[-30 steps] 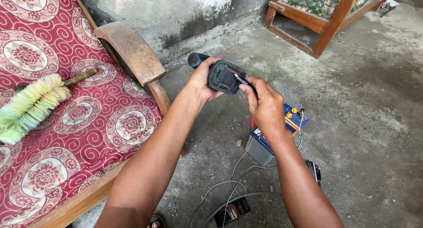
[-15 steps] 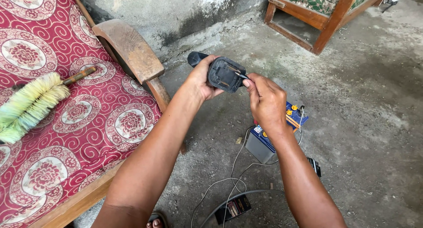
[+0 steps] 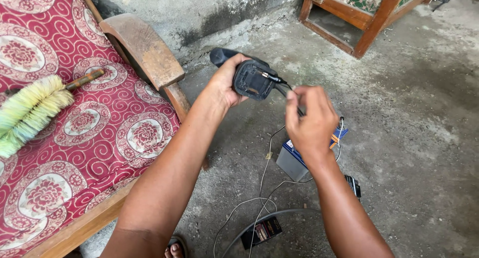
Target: Connecting an electric sprayer to a battery powered by a solar panel and testing the connection.
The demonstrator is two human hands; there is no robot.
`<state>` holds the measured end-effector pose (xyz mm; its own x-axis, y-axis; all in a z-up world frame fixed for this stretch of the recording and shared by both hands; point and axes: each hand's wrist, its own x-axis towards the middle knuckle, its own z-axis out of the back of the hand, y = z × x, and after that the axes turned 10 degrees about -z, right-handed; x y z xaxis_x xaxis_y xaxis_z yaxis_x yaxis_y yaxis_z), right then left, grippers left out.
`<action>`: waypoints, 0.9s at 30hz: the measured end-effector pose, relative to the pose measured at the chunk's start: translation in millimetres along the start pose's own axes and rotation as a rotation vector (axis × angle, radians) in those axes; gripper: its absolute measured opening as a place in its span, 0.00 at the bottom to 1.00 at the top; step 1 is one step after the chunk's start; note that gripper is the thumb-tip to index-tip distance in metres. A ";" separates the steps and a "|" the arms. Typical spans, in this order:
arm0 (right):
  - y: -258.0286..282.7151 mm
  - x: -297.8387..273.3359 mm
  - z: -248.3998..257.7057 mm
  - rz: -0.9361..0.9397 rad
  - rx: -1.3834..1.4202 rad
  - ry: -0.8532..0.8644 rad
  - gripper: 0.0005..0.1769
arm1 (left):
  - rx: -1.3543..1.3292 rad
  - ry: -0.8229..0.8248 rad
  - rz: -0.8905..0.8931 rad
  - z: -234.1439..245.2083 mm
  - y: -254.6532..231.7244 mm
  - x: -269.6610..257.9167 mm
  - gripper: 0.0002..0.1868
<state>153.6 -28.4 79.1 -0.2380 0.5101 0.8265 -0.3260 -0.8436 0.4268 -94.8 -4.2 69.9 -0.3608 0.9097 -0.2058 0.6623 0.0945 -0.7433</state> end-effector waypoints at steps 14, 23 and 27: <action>-26.2 -15.1 -30.2 -0.471 -0.279 0.194 0.26 | 0.014 -0.017 -0.158 1.4 -3.7 -1.5 0.13; -30.1 -1.0 -30.1 -0.983 0.945 0.472 0.15 | 0.054 0.033 -0.237 -3.7 3.6 -15.2 0.17; -28.9 -3.2 -35.8 -0.909 1.003 0.267 0.13 | 0.057 0.046 -0.251 -8.9 6.9 -15.6 0.18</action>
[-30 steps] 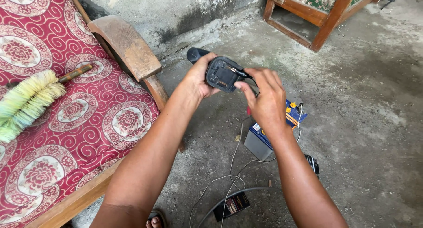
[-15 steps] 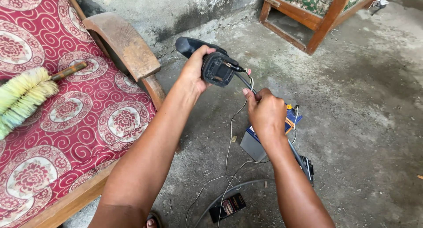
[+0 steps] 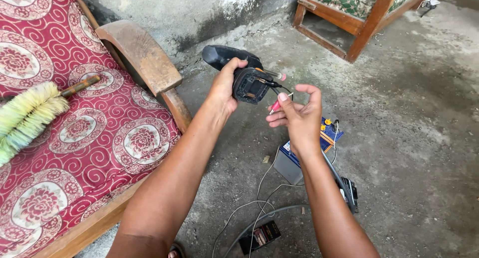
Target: Connecting an electric sprayer to a battery powered by a solar panel and testing the connection.
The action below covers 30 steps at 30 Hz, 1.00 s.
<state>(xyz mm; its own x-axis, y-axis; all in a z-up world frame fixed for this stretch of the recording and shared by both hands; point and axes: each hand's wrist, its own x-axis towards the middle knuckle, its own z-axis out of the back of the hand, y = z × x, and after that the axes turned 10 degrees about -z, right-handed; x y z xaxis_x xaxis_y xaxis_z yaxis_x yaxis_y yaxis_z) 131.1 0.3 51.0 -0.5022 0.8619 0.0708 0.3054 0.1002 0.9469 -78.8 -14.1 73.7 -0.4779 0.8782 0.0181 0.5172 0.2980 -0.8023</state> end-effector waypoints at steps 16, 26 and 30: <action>31.5 -33.2 -15.9 0.647 -0.995 -0.184 0.13 | -0.027 -0.034 0.105 12.2 16.8 14.1 0.14; 11.4 -22.0 -6.3 0.897 -0.889 -0.164 0.09 | -0.056 -0.058 0.128 10.7 21.1 18.6 0.12; 6.4 -20.7 -6.7 0.873 -0.876 -0.170 0.09 | -0.044 -0.062 0.123 7.3 22.7 13.9 0.12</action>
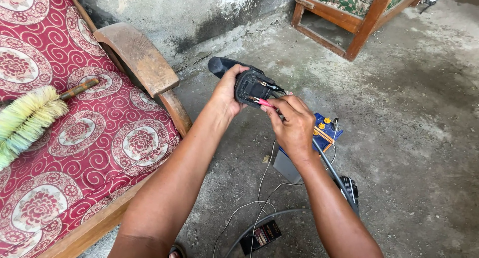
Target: Connecting an electric sprayer to a battery powered by a solar panel and testing the connection.
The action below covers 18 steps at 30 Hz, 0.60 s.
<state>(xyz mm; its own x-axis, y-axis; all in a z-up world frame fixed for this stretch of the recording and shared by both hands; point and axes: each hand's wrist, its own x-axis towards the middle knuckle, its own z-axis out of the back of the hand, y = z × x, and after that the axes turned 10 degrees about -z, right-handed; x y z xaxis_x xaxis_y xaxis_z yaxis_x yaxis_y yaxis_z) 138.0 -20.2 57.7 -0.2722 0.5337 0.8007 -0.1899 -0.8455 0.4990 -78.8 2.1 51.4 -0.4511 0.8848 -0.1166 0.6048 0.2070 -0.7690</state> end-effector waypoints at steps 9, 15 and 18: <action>1.7 3.9 11.2 -0.036 0.008 0.149 0.15 | 0.048 0.099 0.039 10.9 -0.1 1.4 0.13; -24.3 7.9 19.1 -0.380 0.138 -0.034 0.09 | 0.081 0.135 -0.001 -3.6 -20.3 -25.6 0.09; -25.5 9.1 18.4 -0.469 0.198 -0.084 0.11 | 0.050 0.113 -0.065 -9.6 -22.6 -24.7 0.16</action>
<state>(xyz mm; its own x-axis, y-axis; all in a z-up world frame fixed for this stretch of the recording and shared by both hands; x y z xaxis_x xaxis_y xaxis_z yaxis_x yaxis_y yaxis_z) 157.8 6.0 58.4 -0.1227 0.8600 0.4953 -0.0886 -0.5066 0.8576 -75.0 -20.4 77.7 -0.4101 0.9120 0.0036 0.5416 0.2467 -0.8036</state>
